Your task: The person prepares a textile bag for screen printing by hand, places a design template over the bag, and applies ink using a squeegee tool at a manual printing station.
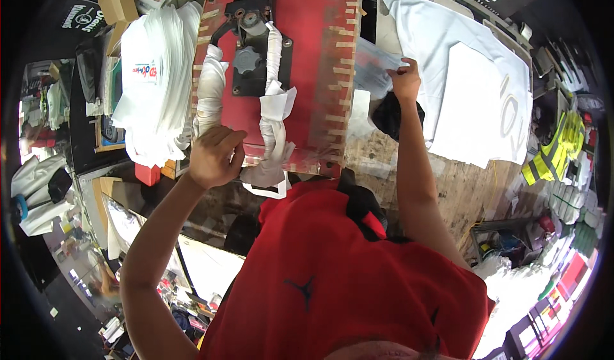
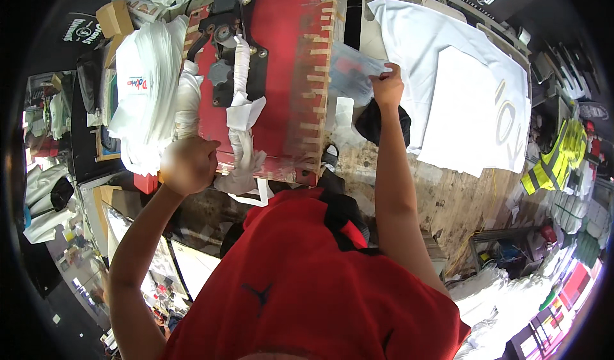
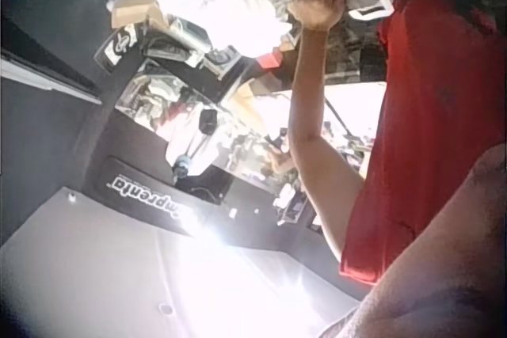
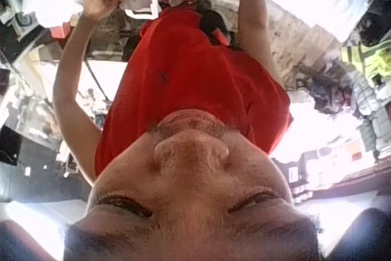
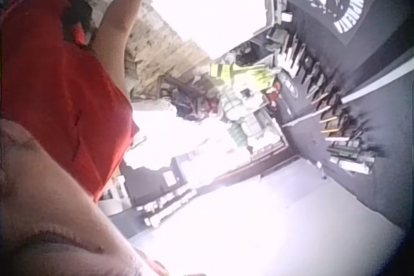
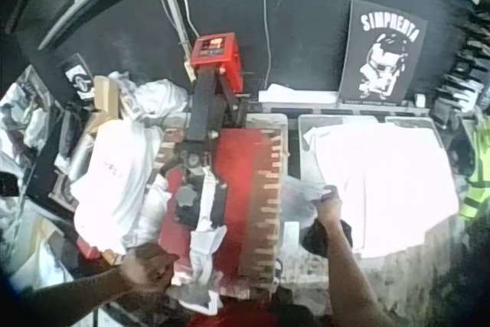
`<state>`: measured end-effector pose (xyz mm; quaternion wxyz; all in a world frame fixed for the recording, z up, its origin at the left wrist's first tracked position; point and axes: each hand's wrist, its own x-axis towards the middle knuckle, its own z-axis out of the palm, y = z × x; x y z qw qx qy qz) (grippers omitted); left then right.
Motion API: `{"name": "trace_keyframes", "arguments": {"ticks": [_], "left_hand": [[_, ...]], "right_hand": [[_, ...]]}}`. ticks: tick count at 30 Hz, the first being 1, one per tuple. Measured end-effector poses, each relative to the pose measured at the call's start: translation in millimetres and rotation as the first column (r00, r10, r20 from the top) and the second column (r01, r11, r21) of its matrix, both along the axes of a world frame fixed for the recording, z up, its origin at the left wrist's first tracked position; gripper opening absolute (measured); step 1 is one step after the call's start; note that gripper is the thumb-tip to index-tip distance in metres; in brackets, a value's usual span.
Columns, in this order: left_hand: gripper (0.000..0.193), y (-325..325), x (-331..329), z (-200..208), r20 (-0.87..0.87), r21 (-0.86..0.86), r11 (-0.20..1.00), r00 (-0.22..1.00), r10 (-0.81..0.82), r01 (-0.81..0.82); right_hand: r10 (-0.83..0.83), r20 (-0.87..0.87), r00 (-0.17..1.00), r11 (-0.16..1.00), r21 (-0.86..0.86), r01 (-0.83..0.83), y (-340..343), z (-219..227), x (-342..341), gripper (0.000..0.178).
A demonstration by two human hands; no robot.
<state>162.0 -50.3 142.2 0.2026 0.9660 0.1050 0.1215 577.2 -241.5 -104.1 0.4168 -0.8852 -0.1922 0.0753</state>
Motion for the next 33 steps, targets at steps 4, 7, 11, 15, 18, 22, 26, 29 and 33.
{"name": "trace_keyframes", "arguments": {"ticks": [4, 7, 11, 15, 18, 22, 26, 29, 33], "left_hand": [[0.024, 0, -2, -4, -0.004, 0.002, 1.0, 1.0, 0.002, -0.002], [0.024, 1, -5, -4, -0.014, 0.006, 1.0, 1.0, 0.0, 0.0], [0.025, 2, -2, -3, -0.011, 0.021, 1.0, 1.0, -0.013, 0.013], [0.025, 2, -2, -5, -0.003, 0.019, 1.0, 1.0, -0.021, 0.021], [0.025, 0, -2, -3, -0.013, -0.007, 1.0, 1.0, -0.002, 0.002], [0.025, 0, -2, -5, 0.008, -0.002, 1.0, 1.0, -0.007, 0.007], [0.026, 2, -2, -4, 0.023, 0.001, 1.0, 1.0, -0.011, 0.011], [0.026, 4, -6, -5, -0.006, -0.01, 1.0, 1.0, 0.001, -0.001], [0.031, 2, -17, -4, -0.001, 0.038, 0.999, 1.0, 0.013, -0.013]], "right_hand": [[-0.052, -0.046, 0.998, 0.998, 0.036, 0.053, -2, 14, 2, 0.04], [-0.09, -0.156, 0.984, 0.994, 0.053, 0.1, -2, 25, -1, 0.033], [-0.102, 0.066, 0.993, 0.992, -0.063, 0.106, -7, 19, -5, 0.028], [-0.125, 0.184, 0.975, 0.99, -0.034, 0.134, -11, 6, -4, 0.03], [-0.168, 0.124, 0.978, 0.984, -0.041, 0.174, -9, 6, -2, 0.032], [-0.092, 0.156, 0.983, 0.992, -0.072, 0.104, -13, -1, 7, 0.032], [-0.091, 0.158, 0.983, 0.989, -0.105, 0.108, -15, -5, 8, 0.031], [-0.077, 0.159, 0.984, 0.993, -0.075, 0.09, -11, -9, 8, 0.029], [-0.049, 0.166, 0.985, 0.994, -0.09, 0.065, 8, -27, 11, 0.024]]}}
